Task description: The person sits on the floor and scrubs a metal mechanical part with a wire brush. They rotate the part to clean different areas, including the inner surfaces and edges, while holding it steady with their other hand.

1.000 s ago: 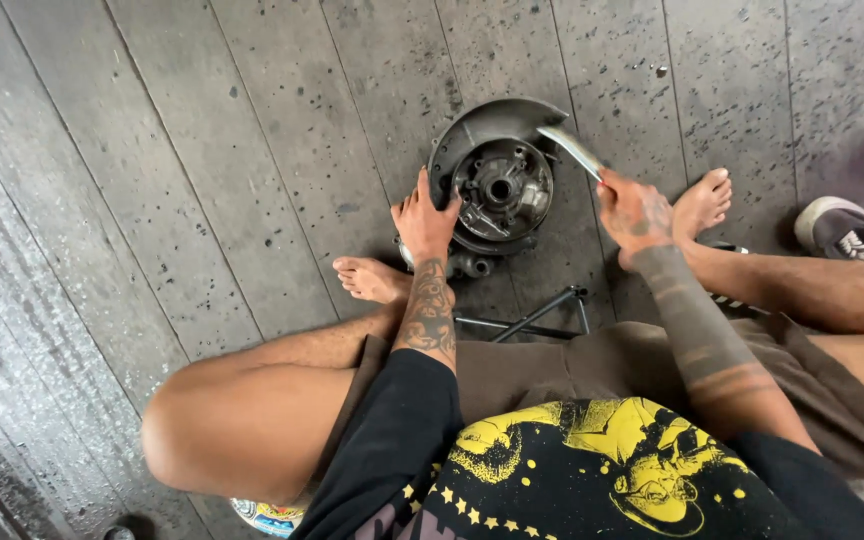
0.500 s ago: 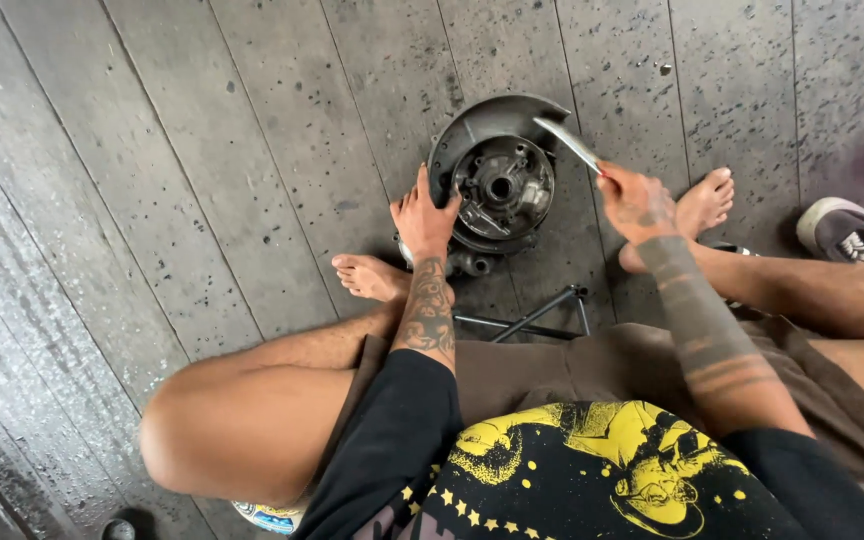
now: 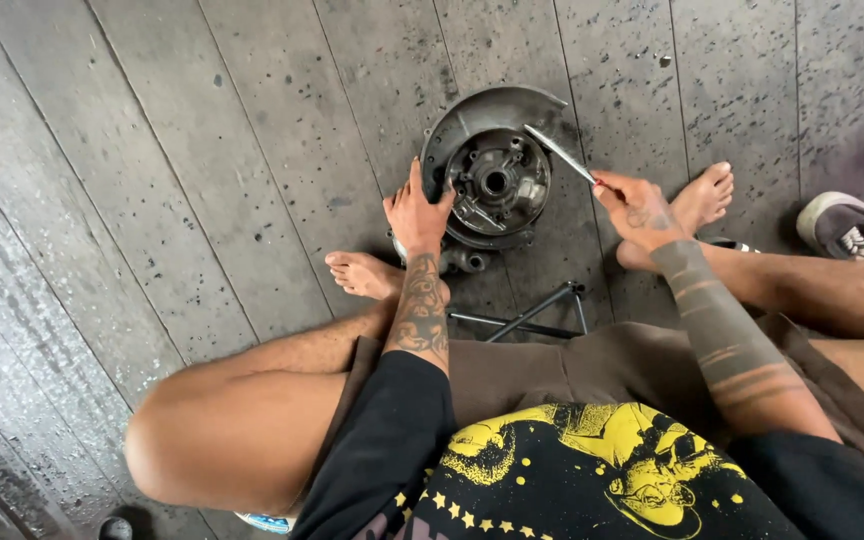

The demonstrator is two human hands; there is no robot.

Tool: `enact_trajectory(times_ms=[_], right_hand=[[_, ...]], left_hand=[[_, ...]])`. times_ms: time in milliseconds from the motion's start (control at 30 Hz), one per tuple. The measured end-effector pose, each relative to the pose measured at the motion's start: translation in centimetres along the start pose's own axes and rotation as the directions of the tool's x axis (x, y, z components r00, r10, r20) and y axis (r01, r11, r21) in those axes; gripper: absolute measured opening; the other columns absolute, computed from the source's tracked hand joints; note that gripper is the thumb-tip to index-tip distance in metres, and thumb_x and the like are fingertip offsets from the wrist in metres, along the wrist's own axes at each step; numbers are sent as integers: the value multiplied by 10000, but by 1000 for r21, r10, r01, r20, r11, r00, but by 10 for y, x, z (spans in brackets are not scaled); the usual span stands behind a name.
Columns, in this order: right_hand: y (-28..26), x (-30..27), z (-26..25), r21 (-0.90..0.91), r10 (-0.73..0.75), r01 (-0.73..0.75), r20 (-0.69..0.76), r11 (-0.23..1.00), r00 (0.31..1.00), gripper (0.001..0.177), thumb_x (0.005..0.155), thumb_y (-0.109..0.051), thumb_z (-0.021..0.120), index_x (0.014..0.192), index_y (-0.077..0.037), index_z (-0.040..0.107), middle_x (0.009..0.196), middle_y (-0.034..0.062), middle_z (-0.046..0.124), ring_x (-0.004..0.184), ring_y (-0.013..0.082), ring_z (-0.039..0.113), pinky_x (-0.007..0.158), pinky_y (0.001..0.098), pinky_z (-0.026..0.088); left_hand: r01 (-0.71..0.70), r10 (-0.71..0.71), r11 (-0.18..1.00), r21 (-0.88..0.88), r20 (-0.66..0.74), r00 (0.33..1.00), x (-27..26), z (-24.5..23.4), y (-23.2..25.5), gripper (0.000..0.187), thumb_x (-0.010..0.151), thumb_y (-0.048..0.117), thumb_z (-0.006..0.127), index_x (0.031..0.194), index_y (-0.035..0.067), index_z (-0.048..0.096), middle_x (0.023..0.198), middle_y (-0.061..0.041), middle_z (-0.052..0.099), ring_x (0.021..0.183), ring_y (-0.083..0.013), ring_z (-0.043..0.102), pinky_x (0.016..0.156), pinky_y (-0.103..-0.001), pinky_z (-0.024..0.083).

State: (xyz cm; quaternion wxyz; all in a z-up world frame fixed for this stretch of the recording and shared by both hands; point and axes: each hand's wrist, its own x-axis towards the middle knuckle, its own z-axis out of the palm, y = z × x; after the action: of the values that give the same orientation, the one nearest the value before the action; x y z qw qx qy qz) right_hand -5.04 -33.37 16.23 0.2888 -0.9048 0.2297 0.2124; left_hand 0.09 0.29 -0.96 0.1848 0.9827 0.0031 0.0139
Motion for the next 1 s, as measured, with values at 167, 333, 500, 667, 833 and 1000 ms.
enact_trajectory(times_ms=[167,333,500,667,833,1000], right_hand=[[15,4,-9,81,-14,13,8,997,1000,304,1065,-296,641,1362,-306,706,1086,159,752,1050,400,691,953,507,541],[63,25,10,299,-5,-17,72,954,997,295,1090,-261,623,1370,-238,717,934,181,729,799,237,639,755,435,542],[56,24,25,381,57,-94,108,920,993,306,1064,-226,612,1349,-173,709,811,90,667,692,174,560,684,310,533],[21,16,19,327,-6,-35,125,944,992,305,1064,-231,646,1353,-163,714,937,205,740,803,271,676,719,427,562],[26,31,5,328,-66,28,105,944,992,291,1121,-255,610,1392,-206,703,1069,205,720,922,323,659,810,449,553],[-9,31,-20,261,-112,65,167,963,980,298,1102,-249,610,1374,-156,686,1263,241,689,1184,438,628,978,561,527]], left_hand=[[6,-6,1000,5,0,1000,0,8,-4,770,925,604,716,1536,172,533,1094,-53,782,1066,-203,759,999,-441,521],[7,-7,1000,-21,21,1000,2,7,-3,742,958,592,692,1543,166,529,1120,-57,780,1073,-203,758,982,-441,520],[16,-15,1000,-20,42,999,0,1,-4,739,954,569,702,1542,156,531,1131,-67,779,1085,-210,758,987,-441,521],[10,-9,1000,-17,51,999,4,-2,-3,740,954,560,693,1544,146,527,1128,-68,776,1077,-210,758,992,-443,518],[9,-9,1000,2,48,999,2,1,-3,731,961,575,681,1542,158,528,1125,-60,777,1076,-199,759,994,-431,522],[7,-8,1000,11,62,998,3,3,-3,743,964,584,673,1554,161,511,1143,-66,772,1093,-203,753,999,-435,516]])
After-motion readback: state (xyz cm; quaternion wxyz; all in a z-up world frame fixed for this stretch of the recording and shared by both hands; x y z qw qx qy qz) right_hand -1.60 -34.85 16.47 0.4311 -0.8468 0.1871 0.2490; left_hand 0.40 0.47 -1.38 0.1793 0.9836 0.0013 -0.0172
